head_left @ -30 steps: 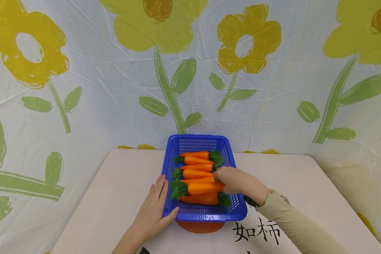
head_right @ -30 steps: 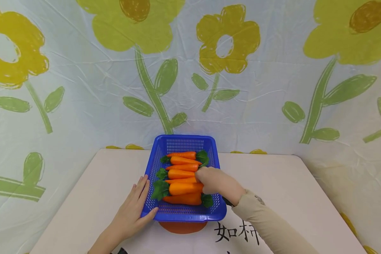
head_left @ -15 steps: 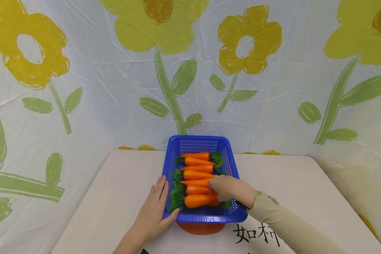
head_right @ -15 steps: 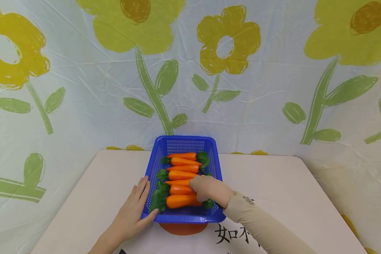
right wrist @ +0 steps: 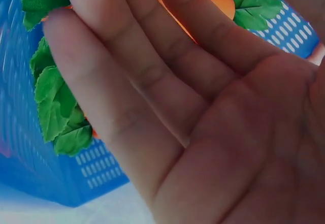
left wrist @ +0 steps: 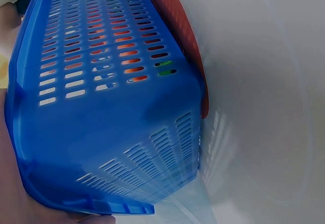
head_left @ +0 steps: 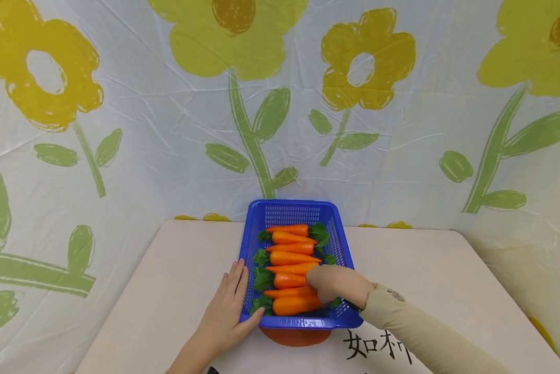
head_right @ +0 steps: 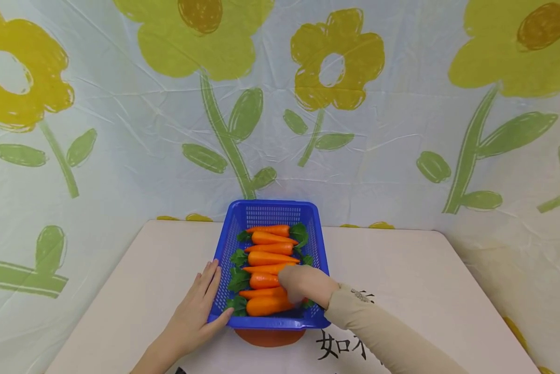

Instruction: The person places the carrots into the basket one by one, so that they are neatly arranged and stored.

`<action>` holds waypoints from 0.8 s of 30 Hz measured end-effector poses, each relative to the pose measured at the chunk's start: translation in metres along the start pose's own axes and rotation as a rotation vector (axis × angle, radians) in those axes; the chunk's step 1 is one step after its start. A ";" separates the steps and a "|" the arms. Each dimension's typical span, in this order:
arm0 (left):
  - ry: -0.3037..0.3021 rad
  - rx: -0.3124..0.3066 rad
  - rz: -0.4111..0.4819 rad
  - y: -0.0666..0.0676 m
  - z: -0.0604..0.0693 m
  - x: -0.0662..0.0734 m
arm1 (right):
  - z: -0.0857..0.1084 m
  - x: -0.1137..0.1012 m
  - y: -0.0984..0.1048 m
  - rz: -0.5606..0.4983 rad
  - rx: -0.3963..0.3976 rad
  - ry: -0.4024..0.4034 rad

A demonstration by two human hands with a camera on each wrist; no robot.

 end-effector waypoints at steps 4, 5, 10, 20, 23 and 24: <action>0.010 -0.009 0.004 -0.001 0.000 -0.001 | 0.006 -0.003 0.001 0.012 -0.025 -0.003; 0.011 -0.011 0.004 -0.001 0.000 -0.001 | 0.007 -0.003 0.001 0.016 -0.029 -0.007; 0.008 -0.011 0.003 -0.002 0.000 -0.001 | 0.007 -0.005 -0.002 0.052 -0.033 -0.022; 0.011 -0.014 0.002 0.000 0.000 0.000 | 0.006 -0.010 -0.005 0.107 -0.009 -0.010; 0.009 -0.014 0.005 0.001 0.000 0.000 | 0.004 -0.015 -0.006 0.159 0.016 0.018; 0.011 -0.015 0.006 0.001 0.000 0.000 | 0.004 -0.016 -0.006 0.179 0.021 0.026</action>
Point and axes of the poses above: each hand's wrist, its own z-axis away from the middle knuckle, its own y-axis out of the back of the hand, x = y × z, the point moved 5 cm from there along -z, towards the middle knuckle, and after that the axes turned 2 degrees about y, right-handed, at the moved point
